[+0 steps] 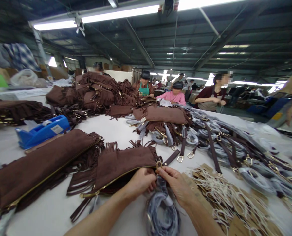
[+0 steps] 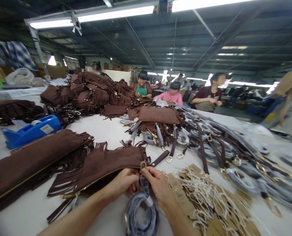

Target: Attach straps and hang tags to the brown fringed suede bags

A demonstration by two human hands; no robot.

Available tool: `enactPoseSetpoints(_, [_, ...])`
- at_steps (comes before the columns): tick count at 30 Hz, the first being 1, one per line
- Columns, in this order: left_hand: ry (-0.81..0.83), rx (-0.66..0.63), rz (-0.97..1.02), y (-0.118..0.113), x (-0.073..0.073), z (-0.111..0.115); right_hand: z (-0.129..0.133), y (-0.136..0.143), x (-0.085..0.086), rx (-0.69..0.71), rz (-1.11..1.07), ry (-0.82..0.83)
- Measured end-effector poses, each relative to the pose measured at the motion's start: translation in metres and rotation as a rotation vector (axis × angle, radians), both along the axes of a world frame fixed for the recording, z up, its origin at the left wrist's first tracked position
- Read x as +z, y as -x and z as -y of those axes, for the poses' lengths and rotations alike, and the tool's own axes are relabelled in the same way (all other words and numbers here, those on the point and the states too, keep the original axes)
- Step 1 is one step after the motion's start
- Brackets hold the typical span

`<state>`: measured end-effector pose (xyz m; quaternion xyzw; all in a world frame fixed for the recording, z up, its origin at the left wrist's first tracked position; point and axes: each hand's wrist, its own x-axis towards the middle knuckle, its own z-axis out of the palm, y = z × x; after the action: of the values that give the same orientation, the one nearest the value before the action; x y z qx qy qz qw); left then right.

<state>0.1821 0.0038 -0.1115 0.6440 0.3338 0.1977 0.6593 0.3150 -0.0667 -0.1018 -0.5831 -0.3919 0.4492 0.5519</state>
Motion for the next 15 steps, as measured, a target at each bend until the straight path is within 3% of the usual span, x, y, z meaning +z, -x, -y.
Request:
enactPoseSetpoints(4, [0.018,0.054,0.065,-0.0004,0.0001,-0.0026,-0.0019,0.0014,-0.0011,-0.007,0.006,-0.037])
enactPoseSetpoints(15, [-0.071,0.011,0.022,-0.0028,-0.0086,0.0029,-0.0030,0.0038,-0.0020,-0.156,-0.095,-0.045])
